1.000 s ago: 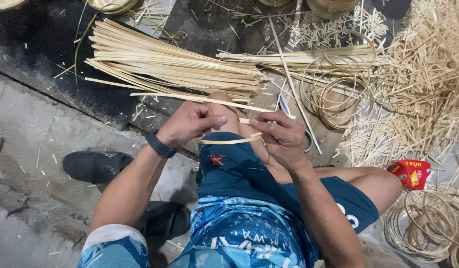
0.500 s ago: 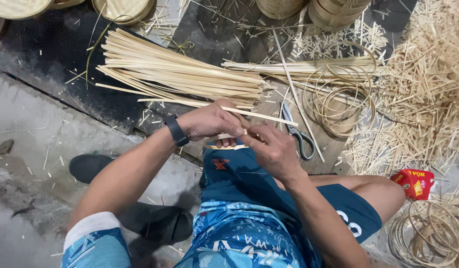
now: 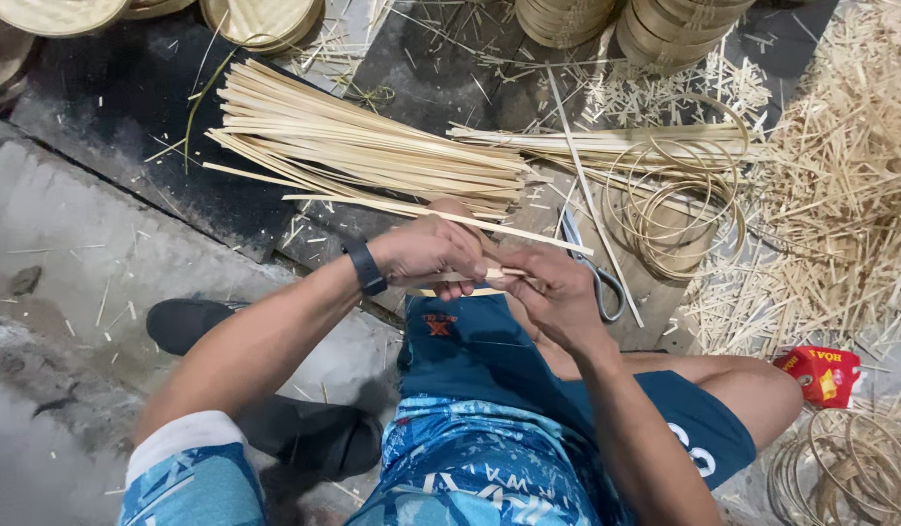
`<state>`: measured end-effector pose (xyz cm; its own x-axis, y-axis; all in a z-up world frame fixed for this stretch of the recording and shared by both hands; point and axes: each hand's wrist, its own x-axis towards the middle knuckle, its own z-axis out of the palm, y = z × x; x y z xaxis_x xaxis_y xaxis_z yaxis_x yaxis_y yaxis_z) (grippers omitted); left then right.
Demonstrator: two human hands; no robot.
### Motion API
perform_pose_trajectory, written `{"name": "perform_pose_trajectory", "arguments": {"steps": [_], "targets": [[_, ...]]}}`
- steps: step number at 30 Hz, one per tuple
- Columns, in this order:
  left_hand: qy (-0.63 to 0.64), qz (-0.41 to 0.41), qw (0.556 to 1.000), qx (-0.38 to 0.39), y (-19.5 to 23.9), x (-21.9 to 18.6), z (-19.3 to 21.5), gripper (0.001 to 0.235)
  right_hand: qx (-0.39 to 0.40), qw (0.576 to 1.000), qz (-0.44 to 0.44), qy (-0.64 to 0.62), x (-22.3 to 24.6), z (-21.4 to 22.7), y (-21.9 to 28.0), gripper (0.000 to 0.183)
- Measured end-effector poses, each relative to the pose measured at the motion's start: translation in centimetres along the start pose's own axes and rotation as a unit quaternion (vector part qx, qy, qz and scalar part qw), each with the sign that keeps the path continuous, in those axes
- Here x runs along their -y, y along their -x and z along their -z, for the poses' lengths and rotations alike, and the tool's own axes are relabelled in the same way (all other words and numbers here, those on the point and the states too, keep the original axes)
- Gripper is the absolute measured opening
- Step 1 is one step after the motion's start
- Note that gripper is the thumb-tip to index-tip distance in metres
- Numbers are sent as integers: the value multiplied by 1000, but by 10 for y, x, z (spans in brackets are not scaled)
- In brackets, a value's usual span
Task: The person sits on the floor and repeatedly bends thin bamboo strips into circular rims, tucking the ends to secure the shape. Finished rims are placed in a pile nearby. The person uses scissors to trim excess material from the strips.
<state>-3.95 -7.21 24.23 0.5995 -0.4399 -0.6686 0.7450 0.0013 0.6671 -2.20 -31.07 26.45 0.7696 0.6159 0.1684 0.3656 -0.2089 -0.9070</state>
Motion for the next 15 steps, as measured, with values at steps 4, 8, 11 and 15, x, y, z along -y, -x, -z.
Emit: {"name": "perform_pose_trajectory", "arguments": {"steps": [4,8,11,15], "targets": [[-127,-3,991,-39,-5,8,-6,16,31,999,10,21,6,2,0,21],[-146,-29,988,-48,-4,19,-9,20,1,998,43,53,23,4,-2,20],[-92,-133,984,-69,-2,21,-7,19,-110,979,94,146,37,14,0,26],[-111,-325,923,-173,2,25,-19,19,-132,990,-38,43,47,16,7,19]]}}
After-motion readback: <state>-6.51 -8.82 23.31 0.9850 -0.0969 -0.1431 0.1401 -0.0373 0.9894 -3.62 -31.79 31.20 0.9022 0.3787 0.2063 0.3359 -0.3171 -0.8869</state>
